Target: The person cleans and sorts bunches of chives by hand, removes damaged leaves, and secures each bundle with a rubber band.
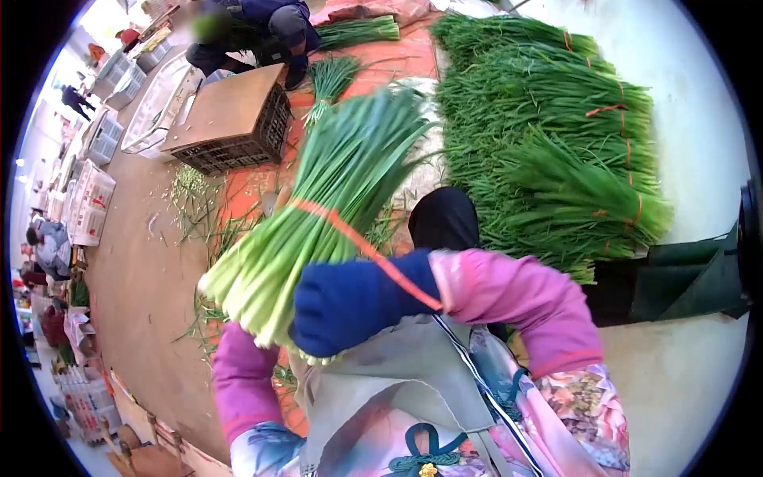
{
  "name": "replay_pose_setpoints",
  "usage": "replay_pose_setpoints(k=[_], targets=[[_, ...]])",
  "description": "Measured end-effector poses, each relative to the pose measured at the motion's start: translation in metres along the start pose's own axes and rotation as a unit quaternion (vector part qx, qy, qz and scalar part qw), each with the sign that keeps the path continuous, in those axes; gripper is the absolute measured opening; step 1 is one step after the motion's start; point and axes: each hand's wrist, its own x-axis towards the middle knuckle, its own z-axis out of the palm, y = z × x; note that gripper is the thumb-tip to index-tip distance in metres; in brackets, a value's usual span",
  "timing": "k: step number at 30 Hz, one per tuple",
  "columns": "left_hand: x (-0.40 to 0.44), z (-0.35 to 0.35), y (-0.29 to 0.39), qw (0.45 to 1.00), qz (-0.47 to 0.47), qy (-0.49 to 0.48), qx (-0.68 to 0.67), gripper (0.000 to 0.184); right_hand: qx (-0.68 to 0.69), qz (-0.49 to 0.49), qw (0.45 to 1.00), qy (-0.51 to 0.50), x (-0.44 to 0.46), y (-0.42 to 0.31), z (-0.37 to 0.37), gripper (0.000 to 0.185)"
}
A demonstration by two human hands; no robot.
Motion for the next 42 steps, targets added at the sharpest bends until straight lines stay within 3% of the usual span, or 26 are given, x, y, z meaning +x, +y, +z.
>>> replay_pose_setpoints(k=[4, 6, 7, 8, 9, 10, 12, 13, 14, 16, 17, 19, 20, 22, 26, 28, 29, 30, 31, 32, 34, 35, 36, 38, 39, 42], targets=[[-0.078, -0.016, 0.011, 0.988, -0.015, 0.098, -0.121, 0.067, 0.148, 0.02, 0.987, 0.051, -0.011, -0.055, 0.044, 0.015], [-0.096, 0.007, -0.003, 0.958, 0.061, 0.258, 0.109, 0.068, 0.199, 0.139, 0.97, -0.004, -0.035, -0.053, 0.047, 0.012], [-0.119, -0.003, 0.0, 0.948, 0.062, 0.287, 0.121, 0.069, 0.31, 0.297, 0.901, -0.063, -0.059, -0.042, 0.044, 0.014], [-0.147, -0.017, 0.009, 0.938, 0.066, 0.315, 0.133, 0.069, 0.238, 0.318, 0.913, 0.09, -0.103, -0.04, 0.056, 0.02], [-0.165, -0.027, 0.009, 0.93, 0.09, 0.33, 0.134, 0.068, 0.159, 0.45, 0.877, 0.057, -0.124, -0.038, 0.028, 0.025], [-0.179, -0.037, 0.011, 0.921, 0.115, 0.346, 0.136, 0.068, 0.048, 0.485, 0.872, 0.038, -0.151, -0.043, 0.009, 0.028], [-0.206, -0.059, 0.032, 0.927, 0.064, 0.328, 0.17, 0.065, -0.025, 0.562, 0.827, 0.009, -0.193, -0.062, -0.025, 0.032], [-0.216, -0.063, 0.035, 0.902, 0.079, 0.367, 0.213, 0.062, -0.046, 0.593, 0.804, 0.005, -0.209, -0.075, -0.034, 0.034], [-0.215, -0.059, 0.029, 0.913, 0.059, 0.372, 0.157, 0.057, -0.054, 0.621, 0.782, 0.005, -0.216, -0.089, -0.046, 0.034], [-0.223, -0.072, 0.026, 0.878, 0.046, 0.413, 0.237, 0.054, -0.034, 0.684, 0.728, 0.032, -0.228, -0.109, -0.057, 0.034], [-0.243, -0.111, 0.022, 0.855, 0.042, 0.432, 0.286, 0.055, -0.001, 0.718, 0.693, 0.057, -0.233, -0.118, -0.056, 0.034], [-0.241, -0.111, 0.012, 0.823, 0.002, 0.48, 0.305, 0.06, 0.034, 0.745, 0.661, 0.089, -0.23, -0.12, -0.055, 0.031], [-0.195, -0.082, 0.004, 0.821, -0.032, 0.497, 0.279, 0.063, 0.065, 0.734, 0.67, 0.094, -0.229, -0.118, -0.05, 0.031], [-0.166, -0.054, -0.001, 0.865, 0.051, 0.398, 0.301, 0.076, 0.088, 0.728, 0.666, 0.138, -0.224, -0.11, -0.039, 0.028], [-0.144, -0.05, 0.003, 0.805, 0.134, 0.384, 0.432, 0.092, 0.125, 0.684, 0.706, 0.138, -0.195, -0.079, -0.032, 0.027], [-0.129, -0.056, 0.012, 0.787, 0.127, 0.392, 0.459, 0.09, 0.149, 0.606, 0.773, 0.113, -0.18, -0.06, -0.024, 0.026], [-0.12, -0.067, 0.016, 0.768, 0.135, 0.389, 0.491, 0.091, 0.146, 0.603, 0.775, 0.118, -0.172, -0.053, -0.018, 0.026], [-0.111, -0.076, 0.017, 0.748, 0.142, 0.384, 0.522, 0.092, 0.145, 0.535, 0.831, 0.05, -0.161, -0.047, -0.012, 0.027], [-0.096, -0.054, 0.015, 0.736, 0.123, 0.423, 0.515, 0.076, 0.14, 0.463, 0.875, -0.021, -0.151, -0.042, -0.005, 0.027], [-0.094, -0.057, 0.018, 0.735, 0.122, 0.418, 0.519, 0.076, 0.186, 0.415, 0.89, -0.03, -0.143, -0.041, 0.01, 0.028], [-0.094, -0.069, 0.027, 0.785, 0.06, 0.453, 0.419, 0.049, 0.178, 0.295, 0.929, -0.138, -0.117, -0.045, 0.033, 0.014], [-0.095, -0.069, 0.024, 0.782, 0.071, 0.474, 0.4, 0.027, 0.184, 0.263, 0.937, -0.142, -0.109, -0.053, 0.05, 0.008], [-0.098, -0.075, 0.023, 0.784, 0.065, 0.473, 0.396, 0.026, 0.178, 0.212, 0.941, -0.195, -0.098, -0.056, 0.06, 0.008], [-0.096, -0.059, 0.011, 0.775, 0.105, 0.51, 0.359, 0.025, 0.134, 0.133, 0.973, -0.13, -0.079, -0.058, 0.072, 0.017], [-0.097, -0.051, 0.005, 0.796, 0.126, 0.472, 0.358, 0.026, 0.126, 0.127, 0.976, -0.121, -0.065, -0.051, 0.066, 0.023], [-0.107, -0.046, -0.008, 0.783, 0.205, 0.454, 0.372, 0.028, 0.07, 0.134, 0.986, -0.064, -0.034, -0.026, 0.061, 0.037]])
